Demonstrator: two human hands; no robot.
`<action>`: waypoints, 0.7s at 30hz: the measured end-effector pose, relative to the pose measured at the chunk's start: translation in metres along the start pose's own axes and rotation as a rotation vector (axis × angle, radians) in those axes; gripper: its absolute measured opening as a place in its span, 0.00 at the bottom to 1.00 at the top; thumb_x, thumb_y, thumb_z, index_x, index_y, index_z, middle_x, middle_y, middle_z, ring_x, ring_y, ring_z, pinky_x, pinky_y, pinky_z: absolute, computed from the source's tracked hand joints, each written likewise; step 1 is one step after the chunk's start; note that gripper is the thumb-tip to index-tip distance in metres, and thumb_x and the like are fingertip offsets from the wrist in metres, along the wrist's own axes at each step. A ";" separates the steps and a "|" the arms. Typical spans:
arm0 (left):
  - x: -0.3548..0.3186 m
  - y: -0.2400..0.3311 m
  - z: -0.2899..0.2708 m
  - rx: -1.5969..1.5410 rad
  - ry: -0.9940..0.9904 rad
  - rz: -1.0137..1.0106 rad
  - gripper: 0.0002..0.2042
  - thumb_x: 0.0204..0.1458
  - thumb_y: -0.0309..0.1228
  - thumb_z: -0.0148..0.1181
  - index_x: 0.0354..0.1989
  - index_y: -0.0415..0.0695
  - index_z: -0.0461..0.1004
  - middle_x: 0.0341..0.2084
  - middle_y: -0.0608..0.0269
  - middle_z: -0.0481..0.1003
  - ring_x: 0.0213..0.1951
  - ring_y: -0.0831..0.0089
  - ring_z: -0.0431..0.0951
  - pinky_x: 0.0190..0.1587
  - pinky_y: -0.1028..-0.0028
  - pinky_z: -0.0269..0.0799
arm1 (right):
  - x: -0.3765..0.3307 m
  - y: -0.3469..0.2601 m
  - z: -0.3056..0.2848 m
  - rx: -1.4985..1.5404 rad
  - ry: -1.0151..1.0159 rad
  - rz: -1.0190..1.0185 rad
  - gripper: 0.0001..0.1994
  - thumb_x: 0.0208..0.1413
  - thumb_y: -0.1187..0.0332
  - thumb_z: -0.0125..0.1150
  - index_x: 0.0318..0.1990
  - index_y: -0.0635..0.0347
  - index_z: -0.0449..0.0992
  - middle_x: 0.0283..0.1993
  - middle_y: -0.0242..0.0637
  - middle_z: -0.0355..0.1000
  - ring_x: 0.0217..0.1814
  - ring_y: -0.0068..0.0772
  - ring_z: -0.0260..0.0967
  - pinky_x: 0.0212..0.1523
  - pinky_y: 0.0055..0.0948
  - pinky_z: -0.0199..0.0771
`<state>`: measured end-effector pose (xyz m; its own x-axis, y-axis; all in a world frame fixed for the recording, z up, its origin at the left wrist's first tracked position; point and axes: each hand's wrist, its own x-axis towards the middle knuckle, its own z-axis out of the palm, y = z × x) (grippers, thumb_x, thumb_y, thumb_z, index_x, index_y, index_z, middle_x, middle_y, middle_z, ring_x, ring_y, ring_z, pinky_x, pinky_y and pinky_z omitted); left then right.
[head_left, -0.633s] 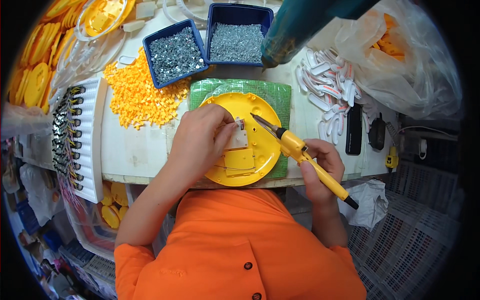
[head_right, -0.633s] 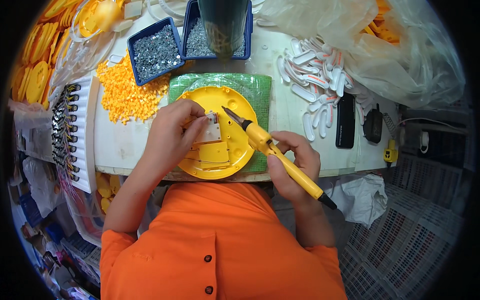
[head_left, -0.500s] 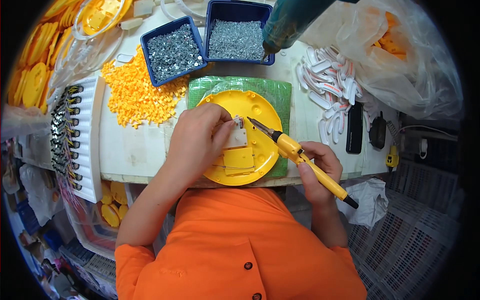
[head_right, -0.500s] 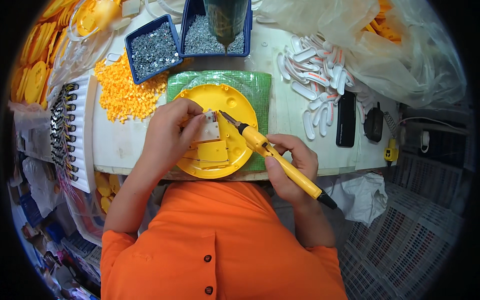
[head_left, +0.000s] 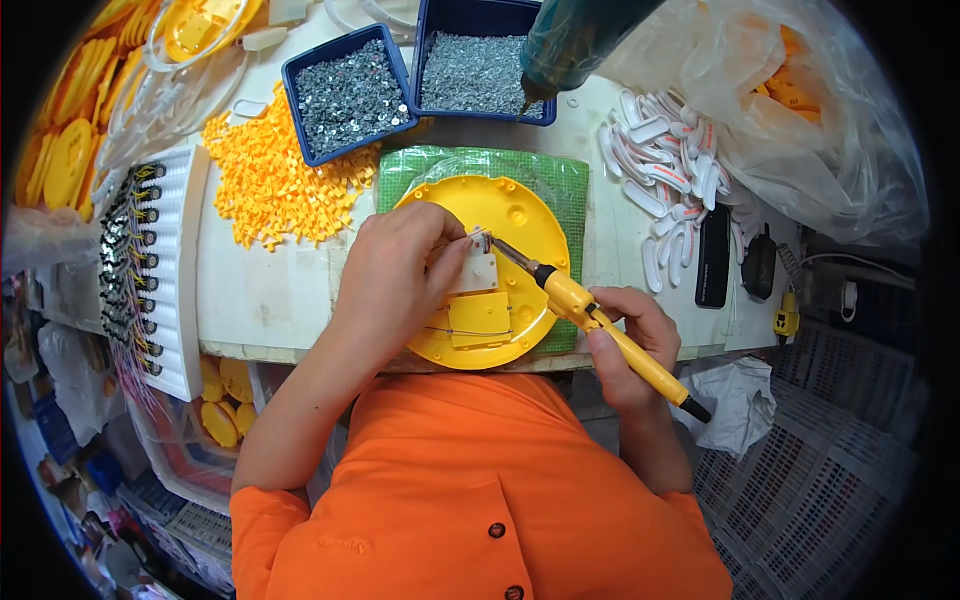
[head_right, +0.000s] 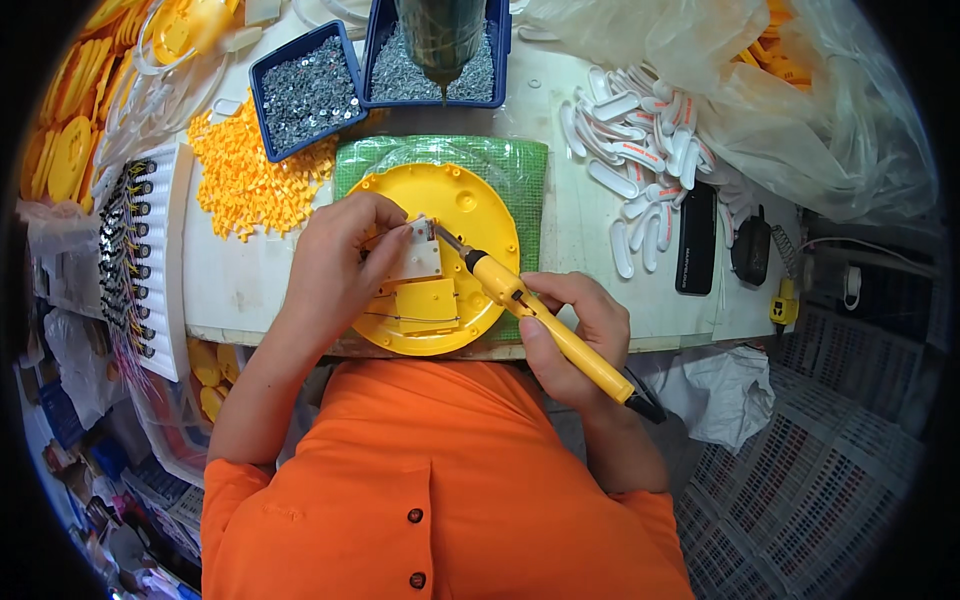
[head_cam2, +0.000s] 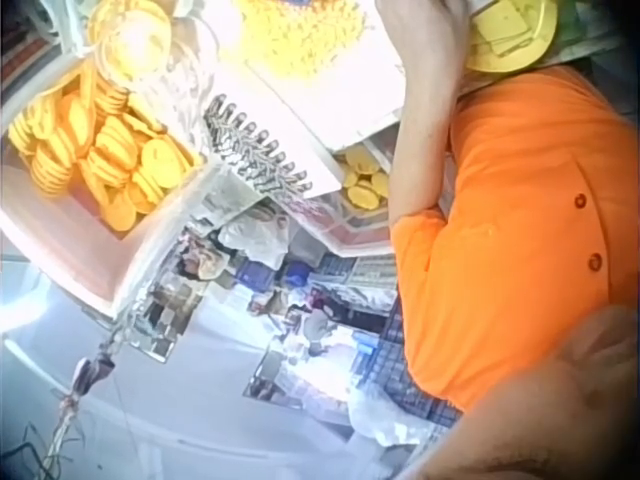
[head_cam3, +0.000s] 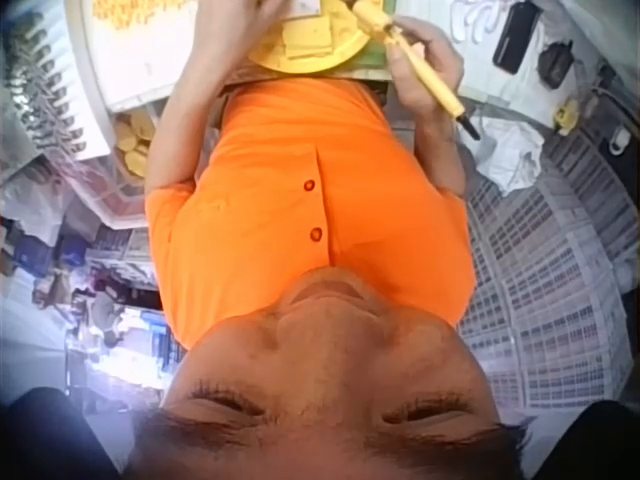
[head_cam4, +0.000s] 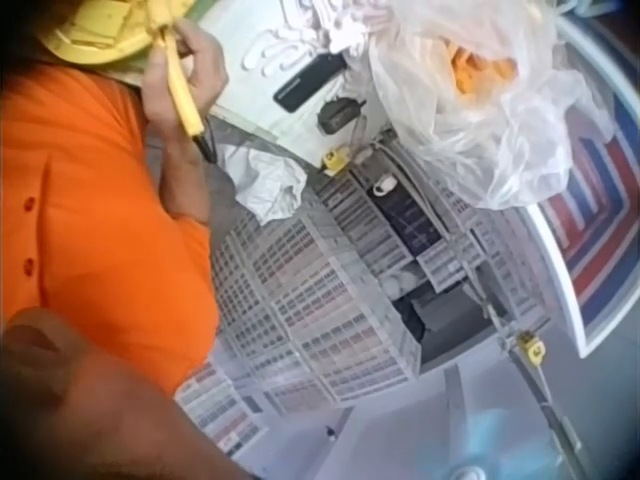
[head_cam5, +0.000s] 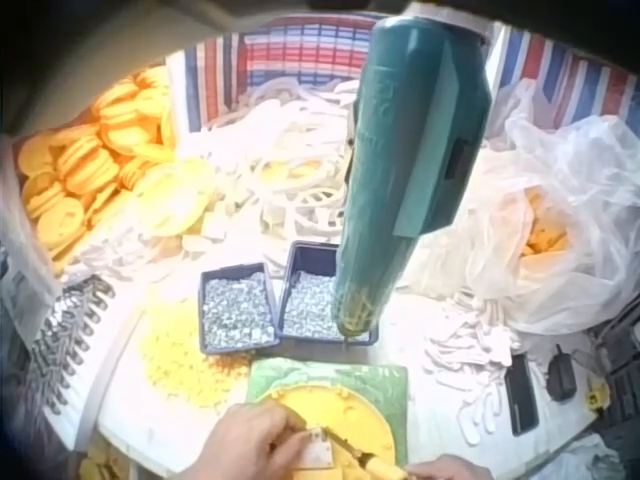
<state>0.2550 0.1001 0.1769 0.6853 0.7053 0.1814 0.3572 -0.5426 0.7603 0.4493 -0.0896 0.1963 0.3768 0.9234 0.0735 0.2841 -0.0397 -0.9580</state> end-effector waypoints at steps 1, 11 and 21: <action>0.000 0.000 0.001 -0.017 0.015 0.002 0.06 0.52 0.25 0.67 0.29 0.38 0.75 0.26 0.54 0.77 0.31 0.54 0.78 0.35 0.59 0.72 | 0.002 0.001 0.001 -0.017 0.023 -0.037 0.17 0.52 0.73 0.64 0.49 0.70 0.78 0.40 0.38 0.77 0.40 0.24 0.71 0.46 0.25 0.72; 0.001 0.001 0.000 0.033 -0.006 -0.001 0.05 0.54 0.24 0.67 0.32 0.37 0.76 0.27 0.54 0.78 0.30 0.57 0.80 0.32 0.65 0.75 | 0.002 0.002 0.003 -0.031 0.054 -0.080 0.16 0.51 0.73 0.64 0.48 0.69 0.79 0.37 0.40 0.78 0.36 0.27 0.72 0.41 0.26 0.74; 0.001 -0.001 0.004 0.016 0.030 0.019 0.08 0.51 0.26 0.69 0.28 0.39 0.74 0.25 0.55 0.77 0.31 0.54 0.78 0.35 0.58 0.70 | -0.005 0.005 -0.003 0.055 0.056 -0.038 0.18 0.56 0.72 0.61 0.53 0.71 0.74 0.46 0.39 0.75 0.43 0.23 0.72 0.47 0.25 0.74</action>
<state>0.2574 0.0996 0.1741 0.6729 0.7081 0.2139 0.3550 -0.5629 0.7464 0.4519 -0.0955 0.1926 0.4160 0.9009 0.1242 0.2507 0.0177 -0.9679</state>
